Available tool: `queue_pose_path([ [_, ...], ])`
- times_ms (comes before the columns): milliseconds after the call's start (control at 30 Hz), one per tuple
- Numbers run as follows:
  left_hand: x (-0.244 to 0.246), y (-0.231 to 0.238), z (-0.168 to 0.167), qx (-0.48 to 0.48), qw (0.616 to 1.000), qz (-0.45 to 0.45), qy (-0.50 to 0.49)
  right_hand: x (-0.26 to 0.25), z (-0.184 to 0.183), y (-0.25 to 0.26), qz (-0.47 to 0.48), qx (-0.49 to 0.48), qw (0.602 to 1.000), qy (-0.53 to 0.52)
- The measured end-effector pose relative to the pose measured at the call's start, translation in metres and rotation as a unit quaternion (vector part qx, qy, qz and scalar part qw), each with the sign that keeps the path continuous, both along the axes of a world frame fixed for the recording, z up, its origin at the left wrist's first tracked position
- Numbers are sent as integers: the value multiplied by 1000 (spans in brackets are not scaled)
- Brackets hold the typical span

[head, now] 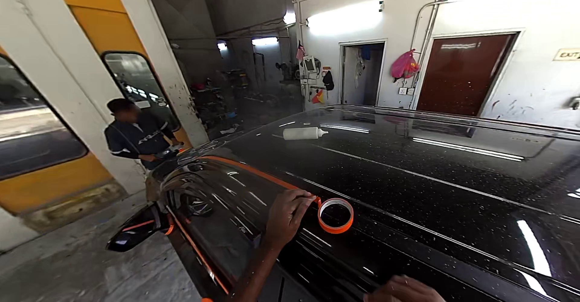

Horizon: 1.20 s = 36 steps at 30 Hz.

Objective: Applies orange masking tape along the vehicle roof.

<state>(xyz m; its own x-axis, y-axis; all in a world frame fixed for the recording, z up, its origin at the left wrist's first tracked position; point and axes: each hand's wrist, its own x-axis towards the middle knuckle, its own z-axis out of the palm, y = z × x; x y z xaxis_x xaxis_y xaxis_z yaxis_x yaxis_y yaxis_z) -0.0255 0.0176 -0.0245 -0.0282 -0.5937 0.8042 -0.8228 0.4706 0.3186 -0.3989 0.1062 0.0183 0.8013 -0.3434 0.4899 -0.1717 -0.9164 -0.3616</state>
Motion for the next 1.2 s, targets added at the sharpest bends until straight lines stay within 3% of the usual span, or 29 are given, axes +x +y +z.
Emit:
queue_pose_path([
  [233,0,-1,2,-7,999,-27,-23,40,20,-54,-44,-110,992,-41],
  [433,0,-2,2,-2,1000,-18,-20,76,25,-75,-123,-98,981,118],
  [600,-1,0,4,3,1000,-19,-16,72,47,-80,-143,-147,969,139],
  [700,0,-1,3,11,1000,-21,-18,54,68,-78,-140,-90,963,214],
  [933,-1,2,4,13,1000,-21,-18,-13,71,-73,-145,-138,965,169],
  [1100,0,2,6,22,999,-14,-22,-120,67,-59,-160,-216,957,108],
  [1200,0,1,6,19,999,-20,-21,-205,80,-22,-194,-153,951,187],
])
